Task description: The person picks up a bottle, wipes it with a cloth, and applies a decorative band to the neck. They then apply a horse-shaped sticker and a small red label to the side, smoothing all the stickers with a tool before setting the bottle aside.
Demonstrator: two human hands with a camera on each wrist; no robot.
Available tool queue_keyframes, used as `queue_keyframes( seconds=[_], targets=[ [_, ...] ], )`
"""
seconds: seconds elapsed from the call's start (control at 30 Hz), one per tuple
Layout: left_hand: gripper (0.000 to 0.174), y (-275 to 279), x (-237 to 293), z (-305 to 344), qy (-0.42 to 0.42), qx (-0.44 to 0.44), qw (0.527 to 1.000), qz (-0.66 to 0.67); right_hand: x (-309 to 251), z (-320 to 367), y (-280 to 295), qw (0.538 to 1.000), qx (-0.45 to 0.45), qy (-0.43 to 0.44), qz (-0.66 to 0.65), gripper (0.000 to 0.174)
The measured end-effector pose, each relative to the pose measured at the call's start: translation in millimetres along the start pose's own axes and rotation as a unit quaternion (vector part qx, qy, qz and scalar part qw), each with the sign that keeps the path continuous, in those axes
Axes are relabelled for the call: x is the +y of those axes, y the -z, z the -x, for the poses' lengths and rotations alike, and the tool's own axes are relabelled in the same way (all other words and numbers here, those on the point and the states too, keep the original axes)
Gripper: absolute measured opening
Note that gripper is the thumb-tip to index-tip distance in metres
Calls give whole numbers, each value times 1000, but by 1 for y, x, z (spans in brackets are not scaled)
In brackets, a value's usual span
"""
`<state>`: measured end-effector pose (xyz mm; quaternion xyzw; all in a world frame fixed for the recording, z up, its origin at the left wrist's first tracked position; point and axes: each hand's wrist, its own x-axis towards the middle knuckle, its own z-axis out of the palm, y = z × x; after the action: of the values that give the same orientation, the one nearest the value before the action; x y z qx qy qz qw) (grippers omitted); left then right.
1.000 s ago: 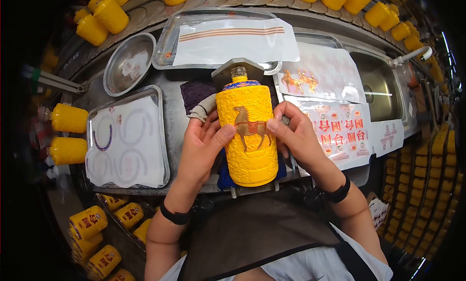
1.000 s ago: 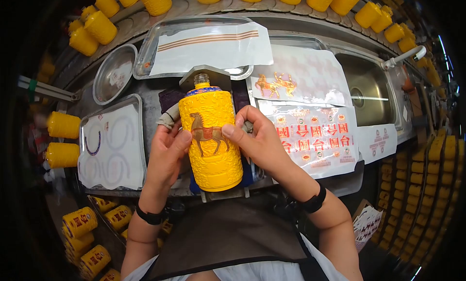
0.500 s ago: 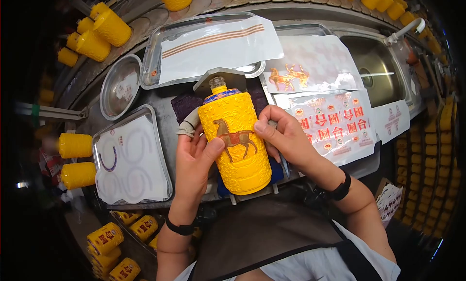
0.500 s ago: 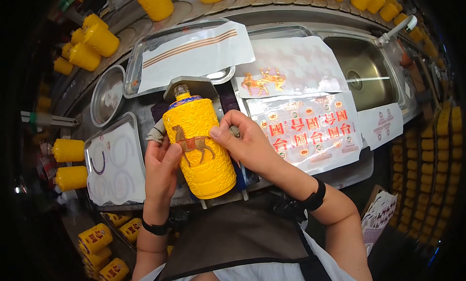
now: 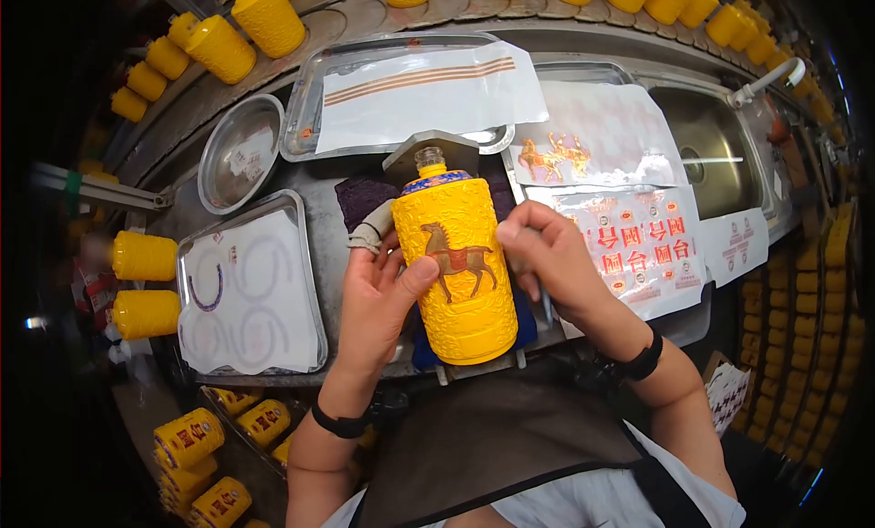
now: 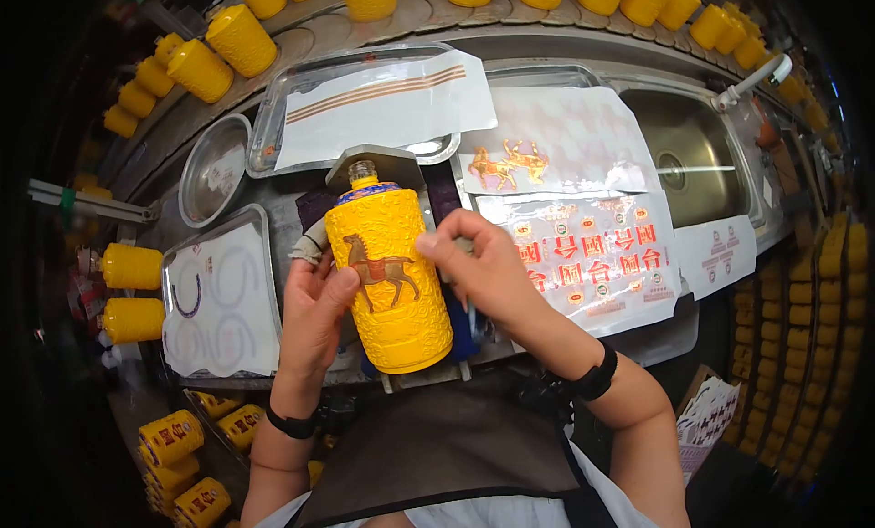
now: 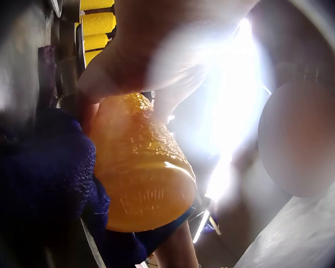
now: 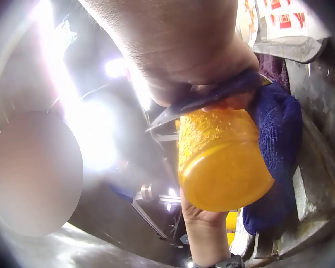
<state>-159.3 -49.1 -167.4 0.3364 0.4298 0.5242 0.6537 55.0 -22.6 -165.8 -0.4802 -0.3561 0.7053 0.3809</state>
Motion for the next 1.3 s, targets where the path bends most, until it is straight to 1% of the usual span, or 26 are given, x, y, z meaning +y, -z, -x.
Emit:
queue_keyframes(
  seconds=[0.03, 0.1, 0.13, 0.17, 0.2, 0.23, 0.3, 0.33, 0.37, 0.4, 0.43, 0.5, 0.53, 0.63, 0.67, 0.7, 0.77, 0.83, 0.87, 0.97, 1.0, 1.1, 1.13, 1.23, 1.27, 1.3],
  targets=[
    [70, 0, 0, 0, -6, -4, 1000, -2, -7, 0, 6, 998, 17, -39, -37, 21],
    [72, 2, -3, 1, -16, -9, 1000, -4, -1, -14, 41, 974, 38, 23, -224, 17],
    [78, 0, 0, 3, -14, -26, 1000, 6, -9, -12, 46, 968, 77, 10, -238, 18],
    [79, -1, 0, 4, -15, -25, 1000, 4, -17, -12, 50, 961, 116, -3, -252, 19],
    [81, -1, 0, 5, -15, -25, 1000, 2, -12, -9, 57, 961, 102, 39, -253, 18],
    [83, -1, 0, 5, -14, -26, 1000, -1, -17, -6, 51, 976, 102, 77, -174, 21],
    [85, 1, -2, 4, -13, -29, 999, 1, -36, 5, 25, 983, 103, 149, -16, 33],
    [86, 2, -3, 4, -15, -31, 999, 2, -49, 13, 7, 982, 91, 162, 42, 47],
    [86, 2, -4, 3, -17, -32, 999, 3, -52, 19, -5, 968, 73, 204, 123, 39],
    [86, 2, -3, 3, -15, -31, 999, 3, -57, 22, -13, 938, 37, 241, 245, 35],
    [86, 1, -1, 4, -13, -30, 999, 2, -60, 24, -21, 892, 1, 273, 361, 32],
    [86, 2, 0, 4, -9, -30, 999, 7, -64, 14, -39, 828, -73, 364, 421, 28],
    [86, 2, 0, 4, -8, -32, 999, 14, -64, 5, -46, 794, -94, 412, 438, 30],
    [86, 0, 0, 5, 3, -32, 999, 30, -72, -13, -56, 734, -100, 462, 488, 27],
    [86, 0, 0, 5, 7, -30, 999, 36, -77, -18, -58, 719, -53, 475, 505, 25],
    [86, 1, -1, 6, 6, -30, 999, 34, -80, -23, -55, 721, -30, 471, 507, 26],
    [86, 3, -4, 5, 0, -28, 999, 29, -80, -13, -57, 735, -26, 456, 502, 27],
    [85, 4, -4, 5, -3, -29, 999, 26, -74, -5, -65, 733, -128, 469, 476, 27],
    [85, 3, -3, 4, -6, -32, 999, 24, -65, -9, -64, 719, -99, 490, 484, 27],
    [85, 2, -1, 5, -2, -34, 999, 14, -74, -17, -57, 706, 23, 493, 508, 27],
    [85, 3, -1, 5, -2, -35, 999, 16, -77, -11, -59, 713, 8, 484, 507, 26],
    [86, 3, 0, 5, 0, -32, 999, 19, -69, -3, -61, 745, -88, 456, 478, 25],
    [87, 2, 0, 5, 1, -31, 999, 20, -66, -7, -60, 723, -33, 483, 494, 26],
    [83, 9, -8, 5, -22, -48, 999, 2, -74, 0, -49, 664, -73, 506, 546, 29],
    [81, 12, -8, 5, -17, -53, 998, 21, -66, 1, -46, 657, -120, 530, 522, 28],
    [78, 17, -7, 5, -11, -60, 997, 39, -63, 7, -43, 616, -146, 557, 538, 25]
  ],
)
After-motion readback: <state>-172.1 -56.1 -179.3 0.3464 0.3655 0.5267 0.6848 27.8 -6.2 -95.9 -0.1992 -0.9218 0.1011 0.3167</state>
